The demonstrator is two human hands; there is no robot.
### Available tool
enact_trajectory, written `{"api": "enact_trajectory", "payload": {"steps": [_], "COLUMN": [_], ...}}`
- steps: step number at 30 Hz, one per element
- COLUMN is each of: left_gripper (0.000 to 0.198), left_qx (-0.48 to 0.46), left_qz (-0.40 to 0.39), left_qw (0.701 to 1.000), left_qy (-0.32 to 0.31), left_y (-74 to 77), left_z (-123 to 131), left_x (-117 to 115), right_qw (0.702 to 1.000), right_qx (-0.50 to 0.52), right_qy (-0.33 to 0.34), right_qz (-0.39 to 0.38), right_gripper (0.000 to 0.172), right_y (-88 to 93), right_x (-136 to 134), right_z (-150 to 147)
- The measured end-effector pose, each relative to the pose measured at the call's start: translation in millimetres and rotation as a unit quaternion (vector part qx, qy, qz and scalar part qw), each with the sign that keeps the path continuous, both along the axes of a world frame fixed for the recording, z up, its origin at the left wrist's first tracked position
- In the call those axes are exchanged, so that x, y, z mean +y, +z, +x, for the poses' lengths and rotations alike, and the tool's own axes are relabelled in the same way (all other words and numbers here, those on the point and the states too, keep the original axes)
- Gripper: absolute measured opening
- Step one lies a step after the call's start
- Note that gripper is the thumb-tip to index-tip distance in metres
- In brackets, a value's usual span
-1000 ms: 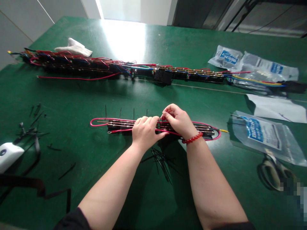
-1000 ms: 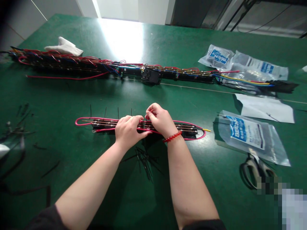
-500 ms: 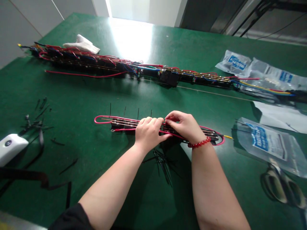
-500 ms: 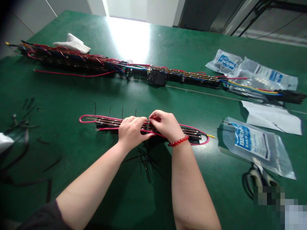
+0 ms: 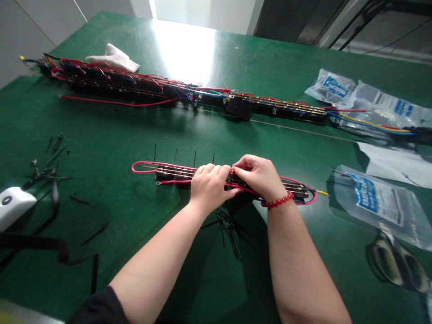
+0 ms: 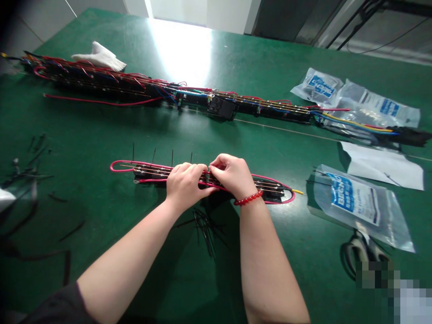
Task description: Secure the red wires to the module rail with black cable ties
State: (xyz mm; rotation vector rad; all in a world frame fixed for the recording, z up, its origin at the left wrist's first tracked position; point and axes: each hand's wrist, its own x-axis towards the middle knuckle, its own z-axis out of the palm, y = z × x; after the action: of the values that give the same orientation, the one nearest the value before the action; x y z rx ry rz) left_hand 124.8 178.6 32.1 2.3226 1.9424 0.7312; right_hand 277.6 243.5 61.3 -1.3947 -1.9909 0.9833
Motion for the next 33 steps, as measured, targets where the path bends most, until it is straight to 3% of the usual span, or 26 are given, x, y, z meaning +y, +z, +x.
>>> {"api": "enact_trajectory", "payload": {"steps": [10, 20, 33], "left_gripper": [0.050, 0.052, 0.049], "left_qx": [0.012, 0.008, 0.017], "left_qz": [0.009, 0.015, 0.014], "left_qw": [1.000, 1.000, 1.000], "left_qy": [-0.010, -0.004, -0.017], "left_y": [-2.1, -3.4, -2.5], "left_z": [-0.7, -0.3, -1.7], "left_x": [-0.5, -0.2, -0.9], "right_qw": [0.998, 1.000, 0.996], "right_qx": [0.040, 0.007, -0.034], "right_qy": [0.024, 0.018, 0.039], "right_qz": [-0.047, -0.004, 0.072], "right_gripper": [0.011, 0.019, 0.014], "right_y": [-5.9, -6.6, -12.3], "right_x": [3.0, 3.1, 5.2], "right_z": [-5.0, -5.1, -3.6]}}
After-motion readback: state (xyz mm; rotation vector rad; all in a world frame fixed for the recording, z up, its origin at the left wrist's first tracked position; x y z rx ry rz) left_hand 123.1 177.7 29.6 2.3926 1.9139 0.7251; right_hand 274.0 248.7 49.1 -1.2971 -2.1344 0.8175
